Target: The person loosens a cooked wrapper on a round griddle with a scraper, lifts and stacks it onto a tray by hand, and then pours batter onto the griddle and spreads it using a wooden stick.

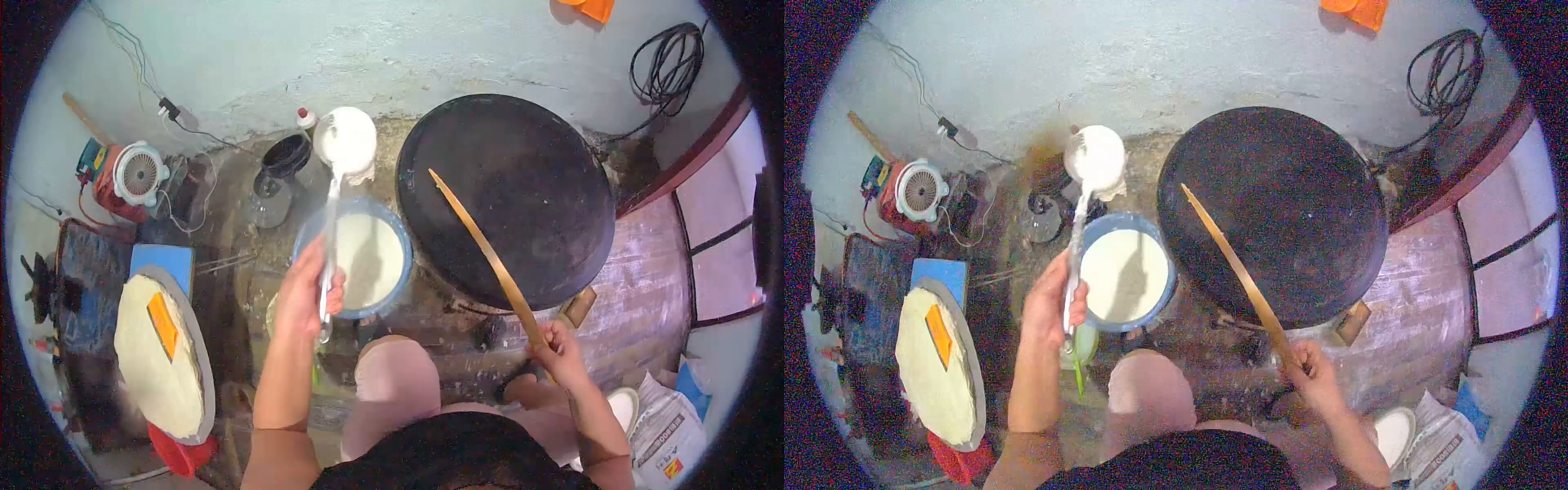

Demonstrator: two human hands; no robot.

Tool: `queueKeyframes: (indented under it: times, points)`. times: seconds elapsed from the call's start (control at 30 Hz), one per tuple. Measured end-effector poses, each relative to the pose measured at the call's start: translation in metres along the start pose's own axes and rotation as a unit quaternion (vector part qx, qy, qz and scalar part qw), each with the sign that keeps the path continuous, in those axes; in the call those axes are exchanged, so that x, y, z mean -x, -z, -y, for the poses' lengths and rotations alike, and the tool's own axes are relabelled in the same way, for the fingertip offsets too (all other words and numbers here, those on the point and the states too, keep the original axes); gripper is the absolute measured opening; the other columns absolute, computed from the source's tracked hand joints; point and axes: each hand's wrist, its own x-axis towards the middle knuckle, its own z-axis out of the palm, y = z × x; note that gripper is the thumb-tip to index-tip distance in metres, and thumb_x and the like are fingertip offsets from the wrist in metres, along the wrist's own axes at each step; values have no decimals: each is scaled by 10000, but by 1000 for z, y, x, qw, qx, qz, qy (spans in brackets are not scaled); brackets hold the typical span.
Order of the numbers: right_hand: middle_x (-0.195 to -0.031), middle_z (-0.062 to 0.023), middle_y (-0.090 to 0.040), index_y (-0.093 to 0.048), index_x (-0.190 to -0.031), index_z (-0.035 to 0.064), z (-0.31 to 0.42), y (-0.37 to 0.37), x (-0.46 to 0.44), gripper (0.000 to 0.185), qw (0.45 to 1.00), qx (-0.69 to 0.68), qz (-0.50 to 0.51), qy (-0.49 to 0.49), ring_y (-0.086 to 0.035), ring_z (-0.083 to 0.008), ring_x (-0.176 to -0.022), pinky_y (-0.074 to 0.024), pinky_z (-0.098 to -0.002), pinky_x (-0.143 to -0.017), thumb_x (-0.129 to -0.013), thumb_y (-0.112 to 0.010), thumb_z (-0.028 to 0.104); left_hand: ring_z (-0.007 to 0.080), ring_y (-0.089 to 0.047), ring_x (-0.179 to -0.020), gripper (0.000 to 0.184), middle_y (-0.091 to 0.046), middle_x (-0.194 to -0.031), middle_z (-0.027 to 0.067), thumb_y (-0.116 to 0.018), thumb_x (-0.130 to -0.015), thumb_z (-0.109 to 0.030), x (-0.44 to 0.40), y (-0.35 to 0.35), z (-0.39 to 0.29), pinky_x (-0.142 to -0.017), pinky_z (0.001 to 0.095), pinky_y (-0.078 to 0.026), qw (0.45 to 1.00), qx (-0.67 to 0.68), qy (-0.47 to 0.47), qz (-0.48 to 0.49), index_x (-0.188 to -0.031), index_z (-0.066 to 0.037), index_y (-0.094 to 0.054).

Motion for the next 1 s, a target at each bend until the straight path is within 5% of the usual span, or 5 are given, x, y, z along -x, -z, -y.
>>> queueKeyframes:
  times: [0.23, 0.3, 0.4, 0.63, 1.0]
  points:
    - [-844, 1, -547, -460, -1155, 15, 13, 2, -43, 341, 985, 148, -68, 62, -504, -61, -728, -416, -195, -653, -817, -502, 25, 120, -418, -423, 418, -483, -634, 57, -370, -864, -154, -57, -59, 37, -332, 225, -326, 998, -10, 15, 53, -1275, -161, -297]
    - [-814, -80, -606, -501, -1138, 84, 1, -2, -61, 354, 938, 215, -161, 217, -588, -174, -734, -453, -284, -641, -787, -541, 55, 121, -418, -427, 427, -475, -631, 53, -368, -863, -145, -75, -69, 51, -336, 228, -331, 999, -9, 24, 48, -1282, -167, -285]
    - [-845, -41, -593, -484, -1165, 58, 16, -7, -74, 402, 912, 245, -179, 276, -542, -102, -720, -433, -230, -663, -772, -540, -8, 93, -394, -420, 342, -430, -628, 22, -345, -890, -149, -86, -93, 65, -340, 218, -328, 999, -11, 22, 40, -1232, -142, -338]
    - [-790, -100, -568, -531, -1119, 145, 31, -24, -109, 406, 890, 358, -124, 254, -567, -252, -673, -457, -306, -604, -723, -553, 56, 131, -462, -466, 484, -468, -630, 49, -412, -859, -53, -113, -96, 111, -385, 270, -403, 999, 5, 36, 16, -1299, -172, -247]
    - [-892, -121, -598, -544, -1103, 149, 32, -14, -129, 394, 908, 337, -138, 207, -587, -280, -759, -464, -342, -677, -714, -553, 85, 91, -389, -453, 426, -415, -613, 15, -424, -857, -41, -102, -99, 119, -394, 221, -345, 997, -76, 7, -16, -1268, -110, -336]
